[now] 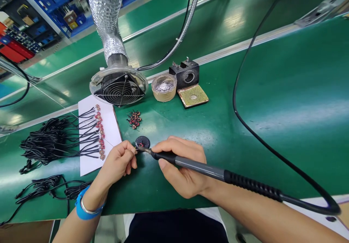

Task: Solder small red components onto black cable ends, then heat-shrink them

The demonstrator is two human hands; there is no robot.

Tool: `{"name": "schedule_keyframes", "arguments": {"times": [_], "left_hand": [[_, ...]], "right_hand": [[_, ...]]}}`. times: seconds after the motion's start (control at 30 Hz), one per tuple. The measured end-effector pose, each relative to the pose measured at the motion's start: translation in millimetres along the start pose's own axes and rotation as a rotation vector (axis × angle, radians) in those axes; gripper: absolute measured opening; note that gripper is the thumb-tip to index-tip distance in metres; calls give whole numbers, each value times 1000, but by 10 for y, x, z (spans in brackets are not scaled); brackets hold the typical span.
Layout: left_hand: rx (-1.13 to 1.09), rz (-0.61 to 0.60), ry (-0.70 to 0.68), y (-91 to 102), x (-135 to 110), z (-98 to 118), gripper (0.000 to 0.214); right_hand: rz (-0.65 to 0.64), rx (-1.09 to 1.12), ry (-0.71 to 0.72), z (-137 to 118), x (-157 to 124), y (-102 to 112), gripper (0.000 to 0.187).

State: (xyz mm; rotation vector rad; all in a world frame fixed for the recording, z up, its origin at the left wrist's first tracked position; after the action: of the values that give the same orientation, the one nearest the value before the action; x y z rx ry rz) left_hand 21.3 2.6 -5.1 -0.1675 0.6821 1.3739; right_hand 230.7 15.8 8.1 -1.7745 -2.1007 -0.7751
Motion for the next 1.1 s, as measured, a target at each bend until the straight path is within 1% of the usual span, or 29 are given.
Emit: {"name": "schedule_keyframes", "arguments": {"times": [0.2, 0.33, 0.53, 0.67, 0.8, 0.87, 0.97, 1.1], "left_hand": [[12, -3, -2, 6, -7, 7, 15], [12, -4, 4, 8, -5, 3, 16], [10, -10, 11, 14, -5, 18, 15], [5, -30, 15, 46, 13, 37, 15], [47, -17, -39, 90, 20, 4, 22], [72, -14, -61, 103, 19, -24, 24], [89, -12, -73, 109, 18, -51, 25], [103, -10, -96, 112, 14, -45, 24]], "right_hand": [[15, 20, -11, 0, -2, -5, 15], [8, 15, -16, 16, -25, -5, 18], [54, -5, -7, 25, 10, -15, 19], [-37, -50, -28, 48, 118, -103, 26], [-145, -94, 82, 148, 230, -266, 22], [-196, -120, 102, 223, 251, -347, 23], [-240, -135, 77, 315, 239, -436, 27], [-256, -123, 44, 358, 203, -488, 29]]}}
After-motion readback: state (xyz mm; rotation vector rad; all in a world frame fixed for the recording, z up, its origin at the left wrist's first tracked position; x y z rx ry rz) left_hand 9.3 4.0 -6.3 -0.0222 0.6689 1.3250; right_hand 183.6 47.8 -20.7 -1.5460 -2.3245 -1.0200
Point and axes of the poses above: each hand's wrist, its own x-axis towards the middle knuckle, its own y-axis out of the back of the hand, z = x × y, the point moved 1 cm from there along x, towards the middle knuckle, and after that the axes turned 1 degree about z, right-handed, at the moved point
